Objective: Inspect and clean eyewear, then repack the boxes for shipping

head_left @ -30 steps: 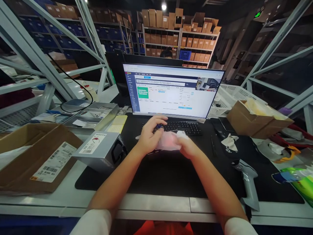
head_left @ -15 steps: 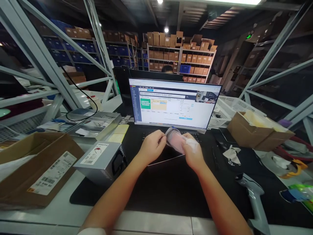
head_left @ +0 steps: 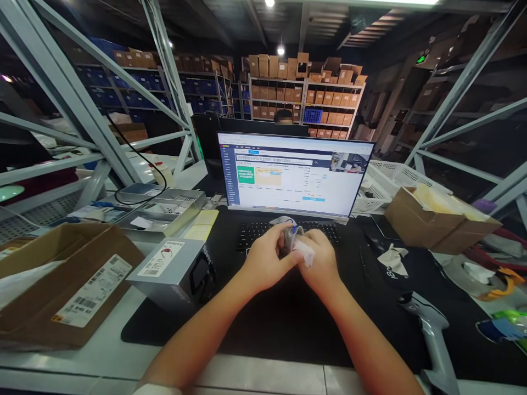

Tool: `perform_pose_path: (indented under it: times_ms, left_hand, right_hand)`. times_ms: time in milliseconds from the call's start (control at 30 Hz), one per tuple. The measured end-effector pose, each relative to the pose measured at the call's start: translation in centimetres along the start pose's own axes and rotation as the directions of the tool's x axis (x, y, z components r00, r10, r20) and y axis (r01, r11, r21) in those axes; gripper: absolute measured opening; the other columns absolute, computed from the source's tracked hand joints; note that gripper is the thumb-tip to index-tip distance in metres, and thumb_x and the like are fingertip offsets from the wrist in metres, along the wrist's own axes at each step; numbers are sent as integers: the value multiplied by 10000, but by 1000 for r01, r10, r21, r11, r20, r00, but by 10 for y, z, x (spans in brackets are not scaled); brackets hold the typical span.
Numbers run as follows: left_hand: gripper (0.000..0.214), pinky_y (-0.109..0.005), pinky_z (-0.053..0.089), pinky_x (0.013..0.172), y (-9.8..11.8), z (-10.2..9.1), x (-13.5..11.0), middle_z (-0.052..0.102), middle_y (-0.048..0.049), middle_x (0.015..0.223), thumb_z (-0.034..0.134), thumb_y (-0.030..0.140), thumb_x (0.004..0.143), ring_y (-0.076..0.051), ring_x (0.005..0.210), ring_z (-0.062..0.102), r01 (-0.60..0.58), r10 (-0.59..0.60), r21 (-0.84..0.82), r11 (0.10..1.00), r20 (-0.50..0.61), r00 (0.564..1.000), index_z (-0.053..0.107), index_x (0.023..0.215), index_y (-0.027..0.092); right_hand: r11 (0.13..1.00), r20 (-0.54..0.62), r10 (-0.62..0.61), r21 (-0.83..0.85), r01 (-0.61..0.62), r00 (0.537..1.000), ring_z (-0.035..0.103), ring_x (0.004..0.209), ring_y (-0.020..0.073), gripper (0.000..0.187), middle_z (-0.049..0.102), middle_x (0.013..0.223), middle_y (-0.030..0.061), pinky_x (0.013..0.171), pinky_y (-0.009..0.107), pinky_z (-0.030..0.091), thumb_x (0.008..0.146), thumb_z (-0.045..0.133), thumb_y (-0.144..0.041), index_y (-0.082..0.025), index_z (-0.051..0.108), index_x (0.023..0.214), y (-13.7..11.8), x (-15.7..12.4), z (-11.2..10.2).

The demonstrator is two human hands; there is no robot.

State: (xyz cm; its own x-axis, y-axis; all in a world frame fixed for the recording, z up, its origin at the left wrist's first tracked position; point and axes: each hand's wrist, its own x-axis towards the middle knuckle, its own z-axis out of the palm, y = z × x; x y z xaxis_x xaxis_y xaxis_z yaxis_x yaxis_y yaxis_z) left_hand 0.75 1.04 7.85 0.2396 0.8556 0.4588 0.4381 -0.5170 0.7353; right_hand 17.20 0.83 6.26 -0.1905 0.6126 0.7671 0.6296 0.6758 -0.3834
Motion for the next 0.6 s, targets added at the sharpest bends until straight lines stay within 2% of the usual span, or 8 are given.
perform_pose_path:
  times_ms: [100,200,300,400,433,500,533,600]
  left_hand:
    - [519,-263,406,593,-3,-3,4,580,23,706,659,506,856,-145,609,519,130,-128,-29,991,77,989,614,1279,208]
    - [546,-267,428,639,-7,-2,7,666,1,801,777,489,745,-172,700,587,196,-186,-63,979,141,972,662,1202,213]
    - [372,-264,426,646,-14,-2,12,687,-9,850,787,457,721,-179,744,597,243,-200,-147,959,261,945,701,960,184]
    - [229,-245,384,588,-23,-6,16,618,15,727,711,376,771,-139,657,541,285,-181,-261,922,361,915,644,763,158]
    - [200,-241,375,580,-25,-8,18,600,19,707,695,342,772,-129,641,530,291,-176,-293,911,364,915,635,747,153]
    - [138,-237,386,584,-26,-11,19,594,18,691,672,280,758,-122,626,536,308,-181,-364,879,344,921,641,755,146]
    - [119,-238,402,591,-26,-12,20,603,12,688,665,258,743,-124,622,550,321,-189,-408,855,332,924,647,765,142]
    - [116,-243,433,597,-23,-11,20,624,-1,676,661,232,705,-129,605,575,339,-212,-509,791,292,933,652,774,139]
  right_hand:
    - [999,25,38,-5,-38,999,467,690,178,239,515,755,39,635,322,361,926,533,-236,-201,579,694,-1,-3,8]
    - [997,82,61,-41,-58,995,486,716,191,185,554,784,51,656,336,373,886,541,-196,-201,575,705,2,-6,15]
    - [998,107,60,-35,-56,992,490,722,200,163,542,752,39,670,350,382,865,534,-160,-204,567,712,2,-5,17]
    - [986,182,98,115,-120,978,534,758,195,58,561,789,22,703,348,429,821,621,-173,-205,602,777,-3,-2,11]
    - [975,224,101,172,-141,969,565,816,202,62,593,860,29,746,354,453,817,652,-190,-207,641,875,-4,0,8]
    - [947,287,94,270,-175,953,600,950,213,262,631,1028,44,842,368,477,838,673,-223,-235,659,1099,-6,1,2]
    - [933,290,102,305,-193,952,607,985,212,288,636,1070,46,865,368,480,859,659,-230,-250,653,1146,-6,1,0]
    - [911,235,163,337,-238,958,618,968,200,212,650,1047,38,852,354,485,885,626,-231,-254,661,1093,-5,0,-1]
